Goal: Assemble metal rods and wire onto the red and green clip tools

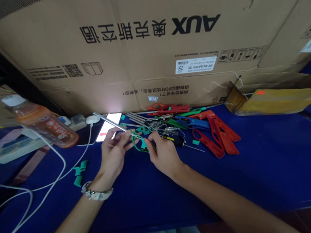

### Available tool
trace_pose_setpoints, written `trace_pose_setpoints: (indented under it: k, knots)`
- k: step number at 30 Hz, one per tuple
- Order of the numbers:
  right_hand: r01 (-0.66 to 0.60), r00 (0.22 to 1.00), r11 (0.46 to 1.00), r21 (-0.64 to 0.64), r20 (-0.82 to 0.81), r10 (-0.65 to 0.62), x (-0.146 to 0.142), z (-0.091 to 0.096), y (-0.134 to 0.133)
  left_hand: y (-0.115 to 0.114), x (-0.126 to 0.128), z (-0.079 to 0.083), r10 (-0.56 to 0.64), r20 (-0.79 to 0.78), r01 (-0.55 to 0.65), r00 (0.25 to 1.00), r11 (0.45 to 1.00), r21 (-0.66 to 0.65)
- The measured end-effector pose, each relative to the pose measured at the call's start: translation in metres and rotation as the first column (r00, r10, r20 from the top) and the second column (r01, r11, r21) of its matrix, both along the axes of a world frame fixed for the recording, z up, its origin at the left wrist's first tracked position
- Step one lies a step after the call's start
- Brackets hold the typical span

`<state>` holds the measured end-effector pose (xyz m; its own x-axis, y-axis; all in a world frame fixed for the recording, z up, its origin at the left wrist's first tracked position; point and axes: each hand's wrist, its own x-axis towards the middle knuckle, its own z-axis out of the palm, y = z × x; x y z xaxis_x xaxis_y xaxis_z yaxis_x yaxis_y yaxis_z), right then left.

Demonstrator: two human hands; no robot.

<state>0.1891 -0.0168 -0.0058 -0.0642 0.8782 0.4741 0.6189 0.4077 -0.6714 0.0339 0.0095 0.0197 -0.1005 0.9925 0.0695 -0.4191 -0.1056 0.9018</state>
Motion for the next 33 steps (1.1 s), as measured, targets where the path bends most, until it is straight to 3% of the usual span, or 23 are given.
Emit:
trace_pose_setpoints:
  k: [11, 20, 33]
  knots:
    - [-0.005, 1.000, 1.000, -0.017, -0.011, 0.004, -0.0001, 0.0012, 0.0007, -0.0007, 0.0026, -0.0027, -0.009, -0.003, 0.009, 1.000, 1.000, 0.021]
    - [0.021, 0.984, 0.994, 0.108, 0.175, -0.040, 0.0002, 0.0043, -0.0003, -0.0015, 0.0053, -0.0035, -0.009, -0.043, 0.011, 0.999, 0.999, 0.049]
    - [0.056, 0.990, 0.996, 0.067, 0.128, -0.064, 0.0016, -0.0011, 0.0020, -0.0024, 0.0058, -0.0055, -0.033, -0.017, 0.033, 0.999, 0.999, 0.009]
